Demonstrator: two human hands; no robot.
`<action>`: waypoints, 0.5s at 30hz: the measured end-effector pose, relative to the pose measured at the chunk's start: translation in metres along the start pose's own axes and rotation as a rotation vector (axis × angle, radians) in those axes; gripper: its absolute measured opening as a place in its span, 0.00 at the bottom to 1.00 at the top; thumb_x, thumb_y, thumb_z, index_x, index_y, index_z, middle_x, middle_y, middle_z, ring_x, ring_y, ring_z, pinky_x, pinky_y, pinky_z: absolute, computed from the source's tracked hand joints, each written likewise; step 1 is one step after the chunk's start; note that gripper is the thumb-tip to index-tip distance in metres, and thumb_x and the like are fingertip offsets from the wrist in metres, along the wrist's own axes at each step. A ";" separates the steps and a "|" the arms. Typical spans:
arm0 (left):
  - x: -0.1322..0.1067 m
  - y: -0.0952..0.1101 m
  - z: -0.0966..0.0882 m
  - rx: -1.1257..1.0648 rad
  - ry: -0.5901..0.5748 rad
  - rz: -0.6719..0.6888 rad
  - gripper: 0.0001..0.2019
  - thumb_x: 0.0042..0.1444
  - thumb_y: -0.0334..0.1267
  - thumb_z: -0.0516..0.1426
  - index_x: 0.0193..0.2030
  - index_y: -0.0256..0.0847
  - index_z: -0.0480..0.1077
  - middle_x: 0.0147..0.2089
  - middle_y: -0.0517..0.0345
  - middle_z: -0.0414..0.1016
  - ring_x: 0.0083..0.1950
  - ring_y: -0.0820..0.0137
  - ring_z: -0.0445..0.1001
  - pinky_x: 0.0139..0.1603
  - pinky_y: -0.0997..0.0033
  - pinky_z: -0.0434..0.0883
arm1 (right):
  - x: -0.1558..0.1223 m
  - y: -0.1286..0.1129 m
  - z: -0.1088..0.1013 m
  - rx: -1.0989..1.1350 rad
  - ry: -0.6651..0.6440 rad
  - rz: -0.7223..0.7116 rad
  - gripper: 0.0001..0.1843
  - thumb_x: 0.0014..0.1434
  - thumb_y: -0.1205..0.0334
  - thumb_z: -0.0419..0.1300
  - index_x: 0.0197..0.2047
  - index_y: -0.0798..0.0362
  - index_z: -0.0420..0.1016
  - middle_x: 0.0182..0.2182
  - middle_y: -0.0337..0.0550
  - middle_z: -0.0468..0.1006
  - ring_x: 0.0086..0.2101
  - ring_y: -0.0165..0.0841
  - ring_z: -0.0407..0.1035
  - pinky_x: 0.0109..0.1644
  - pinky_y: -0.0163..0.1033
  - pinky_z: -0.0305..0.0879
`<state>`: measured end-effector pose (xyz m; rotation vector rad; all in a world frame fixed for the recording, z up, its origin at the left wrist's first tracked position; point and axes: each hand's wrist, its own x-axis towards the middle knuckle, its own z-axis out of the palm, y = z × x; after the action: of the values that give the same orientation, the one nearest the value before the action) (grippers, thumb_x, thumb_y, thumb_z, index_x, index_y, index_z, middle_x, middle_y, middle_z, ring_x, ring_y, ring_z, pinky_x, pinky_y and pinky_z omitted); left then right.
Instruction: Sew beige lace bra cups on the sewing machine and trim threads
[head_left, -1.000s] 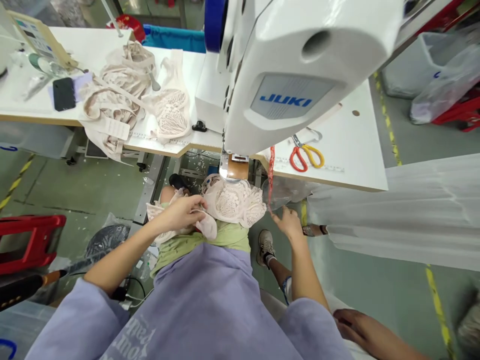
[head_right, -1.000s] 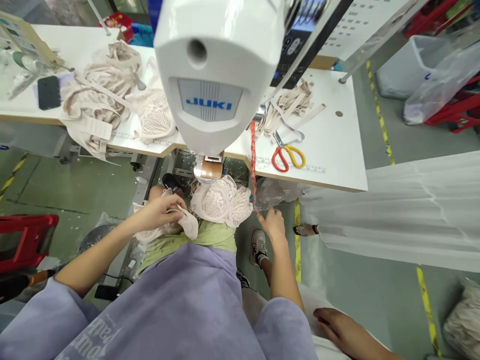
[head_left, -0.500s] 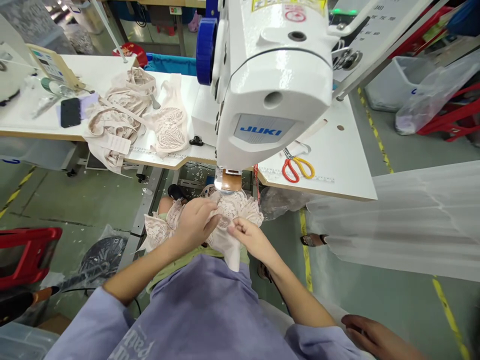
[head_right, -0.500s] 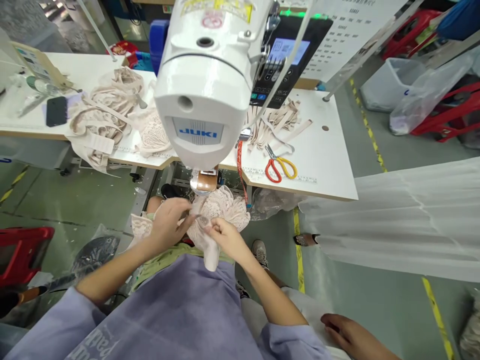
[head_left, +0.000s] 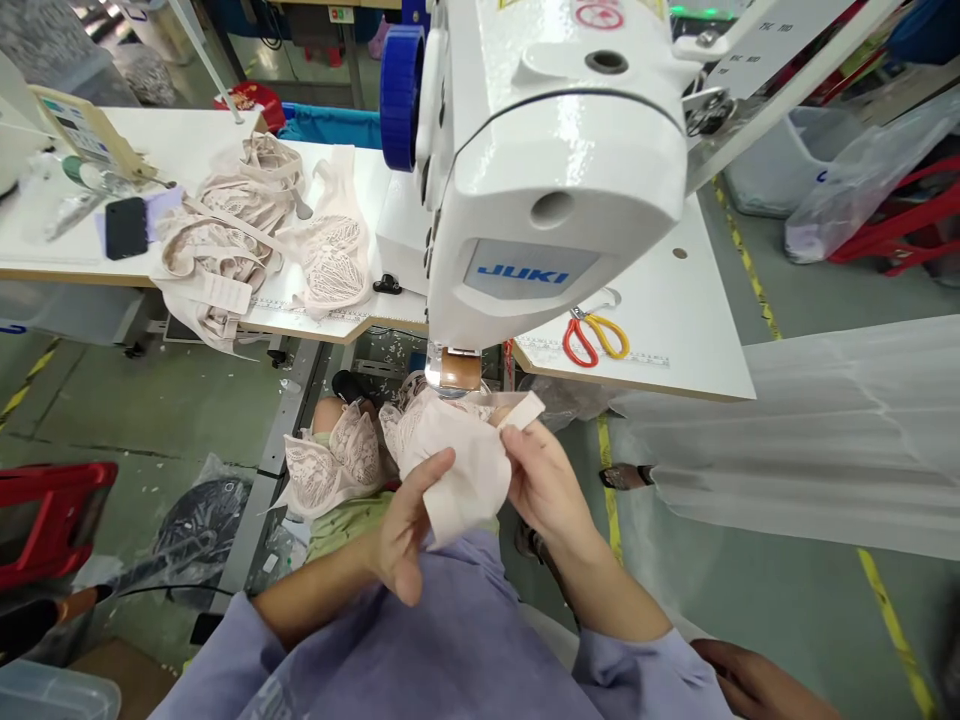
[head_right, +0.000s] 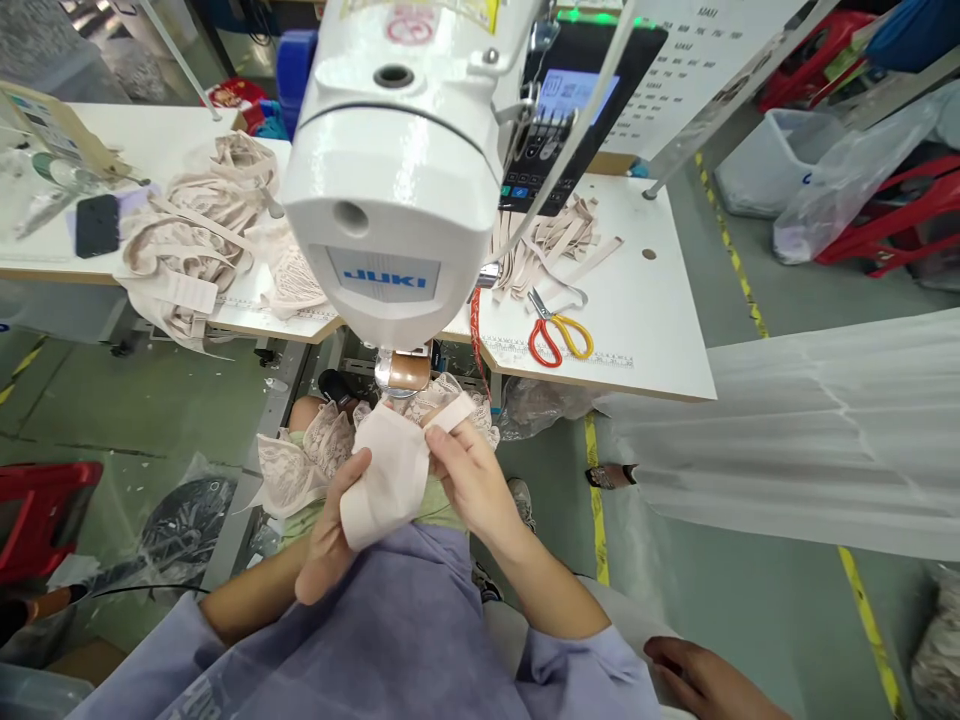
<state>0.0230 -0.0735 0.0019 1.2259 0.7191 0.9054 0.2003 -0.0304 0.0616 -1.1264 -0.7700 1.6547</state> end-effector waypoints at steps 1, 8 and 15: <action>0.007 0.007 -0.010 0.126 -0.032 0.078 0.65 0.35 0.84 0.53 0.76 0.48 0.49 0.75 0.44 0.55 0.76 0.37 0.49 0.72 0.39 0.56 | 0.009 -0.005 -0.003 -0.107 0.031 -0.096 0.17 0.61 0.43 0.63 0.37 0.49 0.73 0.30 0.39 0.74 0.30 0.31 0.67 0.34 0.36 0.65; 0.060 0.045 -0.045 0.867 -0.061 0.014 0.42 0.64 0.59 0.53 0.78 0.42 0.45 0.72 0.43 0.64 0.67 0.51 0.69 0.62 0.61 0.70 | 0.078 -0.016 -0.014 -0.807 0.225 -0.434 0.09 0.58 0.55 0.61 0.32 0.51 0.69 0.36 0.41 0.68 0.33 0.32 0.63 0.39 0.38 0.62; 0.071 0.045 -0.043 1.051 -0.011 -0.037 0.33 0.64 0.53 0.57 0.73 0.47 0.59 0.39 0.54 0.81 0.47 0.60 0.80 0.46 0.73 0.73 | 0.103 0.003 -0.023 -0.341 0.099 -0.235 0.11 0.63 0.52 0.54 0.47 0.46 0.65 0.36 0.37 0.71 0.33 0.32 0.66 0.37 0.36 0.66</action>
<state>0.0115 0.0130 0.0383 2.1113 1.2736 0.4545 0.2083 0.0651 0.0173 -1.2871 -1.1030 1.2926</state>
